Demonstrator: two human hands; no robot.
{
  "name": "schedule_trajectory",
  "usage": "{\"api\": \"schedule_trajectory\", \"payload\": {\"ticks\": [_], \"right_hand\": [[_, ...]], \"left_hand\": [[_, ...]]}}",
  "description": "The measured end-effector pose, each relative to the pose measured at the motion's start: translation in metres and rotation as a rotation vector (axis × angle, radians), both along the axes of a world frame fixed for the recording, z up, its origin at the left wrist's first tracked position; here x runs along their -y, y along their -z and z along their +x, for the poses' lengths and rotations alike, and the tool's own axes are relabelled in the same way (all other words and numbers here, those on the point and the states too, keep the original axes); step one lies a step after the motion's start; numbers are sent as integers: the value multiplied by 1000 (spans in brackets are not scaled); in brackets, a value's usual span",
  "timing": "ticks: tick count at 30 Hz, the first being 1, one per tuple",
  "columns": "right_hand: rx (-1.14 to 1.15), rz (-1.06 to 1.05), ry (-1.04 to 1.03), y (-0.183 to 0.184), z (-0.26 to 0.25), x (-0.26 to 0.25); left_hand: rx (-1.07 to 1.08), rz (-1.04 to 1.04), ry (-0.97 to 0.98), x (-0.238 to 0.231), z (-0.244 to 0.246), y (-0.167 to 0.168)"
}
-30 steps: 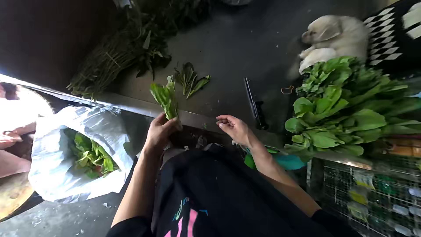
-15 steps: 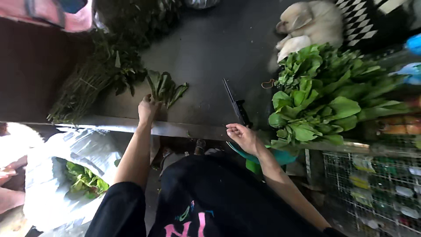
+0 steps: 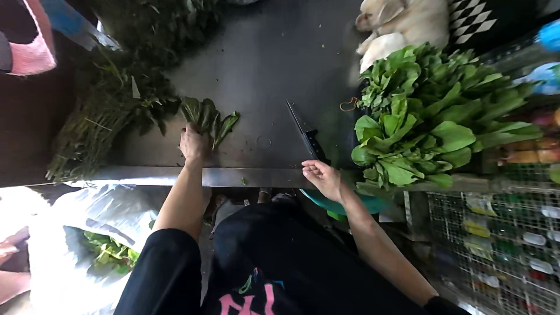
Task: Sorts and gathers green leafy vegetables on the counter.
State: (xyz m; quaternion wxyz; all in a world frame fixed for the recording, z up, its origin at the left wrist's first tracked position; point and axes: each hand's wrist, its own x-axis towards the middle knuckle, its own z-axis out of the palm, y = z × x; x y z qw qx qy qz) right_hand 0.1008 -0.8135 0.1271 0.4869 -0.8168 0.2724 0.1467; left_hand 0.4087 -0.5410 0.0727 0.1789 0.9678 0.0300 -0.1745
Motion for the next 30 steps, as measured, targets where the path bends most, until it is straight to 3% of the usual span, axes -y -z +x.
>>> {"api": "schedule_trajectory", "payload": {"ticks": [3, 7, 11, 15, 20, 26, 30], "right_hand": [[18, -3, -14, 4, 8, 2], [70, 43, -71, 8, 27, -5], [132, 99, -213, 9, 78, -36], [138, 59, -347, 18, 142, -86], [173, -54, -326, 39, 210, -145], [-18, -319, -92, 65, 246, -200], [3, -125, 203, 72, 244, -206]], "left_hand": [[-55, -240, -130, -17, 12, 7], [-157, -856, -447, -45, 3, 9], [-229, -1202, -504, -77, -22, -9], [-199, -1253, -599, -102, -46, -17], [-186, -1134, -594, -141, -57, -16], [-357, -1207, -557, -161, -62, -11], [-478, -1282, -537, -153, -52, -7]]}}
